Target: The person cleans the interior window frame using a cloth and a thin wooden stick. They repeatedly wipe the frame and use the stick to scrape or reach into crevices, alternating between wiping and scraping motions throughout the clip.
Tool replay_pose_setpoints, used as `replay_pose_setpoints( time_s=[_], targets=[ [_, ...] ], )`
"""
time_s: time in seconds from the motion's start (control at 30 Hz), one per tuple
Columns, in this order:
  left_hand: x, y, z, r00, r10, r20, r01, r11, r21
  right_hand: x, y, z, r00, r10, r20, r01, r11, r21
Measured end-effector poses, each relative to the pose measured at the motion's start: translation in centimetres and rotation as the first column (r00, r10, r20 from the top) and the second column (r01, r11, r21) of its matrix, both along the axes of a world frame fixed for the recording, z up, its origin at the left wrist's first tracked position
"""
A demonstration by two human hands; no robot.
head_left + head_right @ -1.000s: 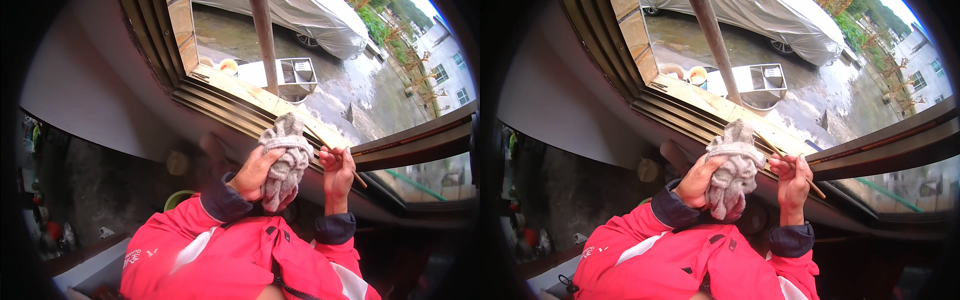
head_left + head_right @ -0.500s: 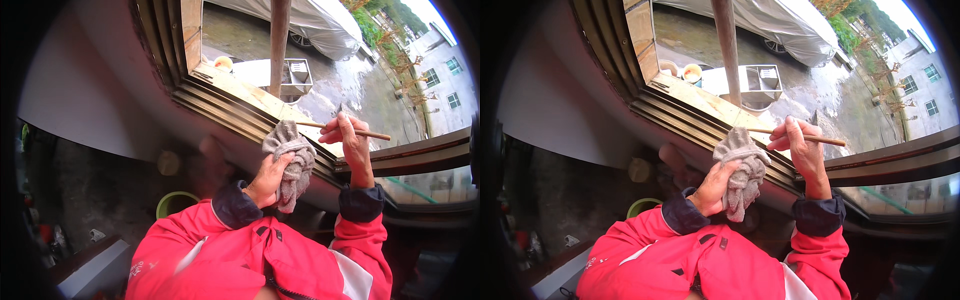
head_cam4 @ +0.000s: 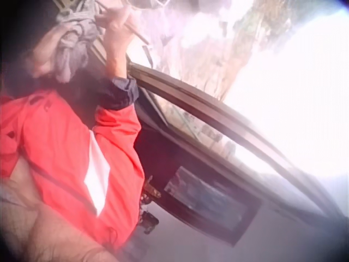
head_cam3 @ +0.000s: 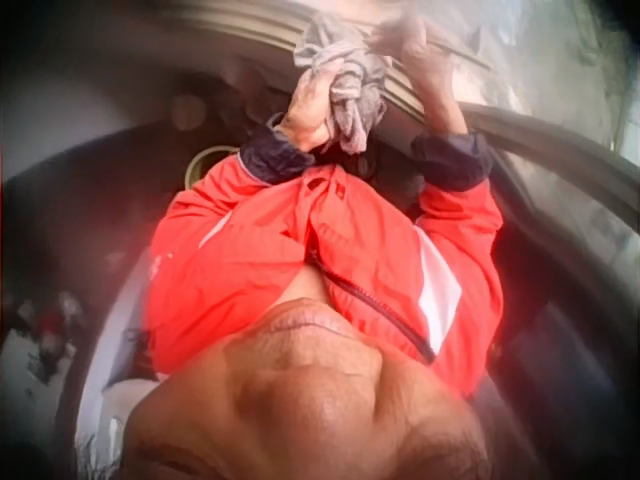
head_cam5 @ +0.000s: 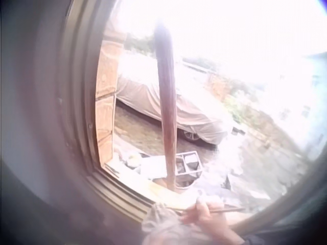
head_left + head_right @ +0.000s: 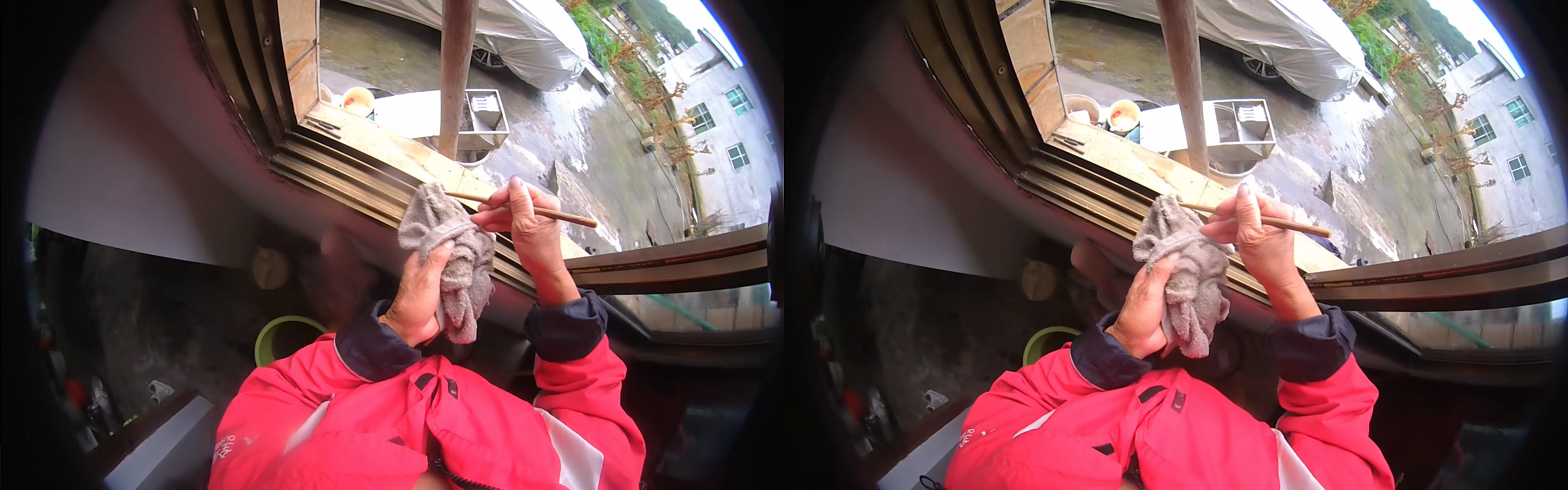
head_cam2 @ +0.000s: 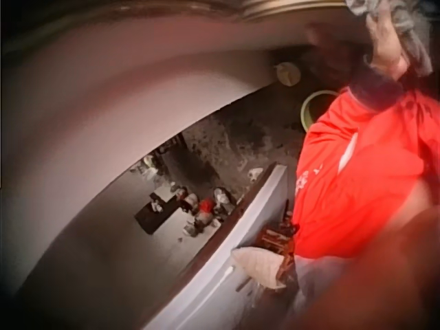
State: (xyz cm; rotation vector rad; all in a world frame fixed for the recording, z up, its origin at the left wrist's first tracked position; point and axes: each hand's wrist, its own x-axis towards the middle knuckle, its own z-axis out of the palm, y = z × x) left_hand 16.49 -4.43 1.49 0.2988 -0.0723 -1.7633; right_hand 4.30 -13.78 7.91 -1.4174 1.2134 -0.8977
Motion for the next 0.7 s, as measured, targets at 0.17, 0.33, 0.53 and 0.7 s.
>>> replay_pose_setpoints(
  time_s=[0.17, 0.33, 0.53, 0.7],
  targets=[
    [5.5, -2.0, 0.4, 0.957, 0.274, 0.095, -0.278, 0.960, 0.033, 8.6, -3.2, -2.0, 0.976, 0.139, 0.170, -0.127, 0.989, -0.080],
    [10.9, -4.8, 0.1, 0.873, 0.467, 0.139, -0.474, 0.880, 0.023, 17.4, -6.6, -3.9, 0.942, 0.225, 0.251, -0.181, 0.966, -0.186],
    [12.3, -4.6, 0.9, 0.841, 0.458, 0.286, -0.445, 0.888, -0.115, 17.2, -5.4, -3.1, 0.752, -0.155, 0.641, 0.015, 0.976, 0.219],
    [8.3, -3.0, 3.7, 0.814, 0.284, 0.507, -0.130, 0.939, -0.318, 7.5, -3.8, -4.0, 0.574, -0.315, 0.756, 0.176, 0.949, 0.262]
  ],
)
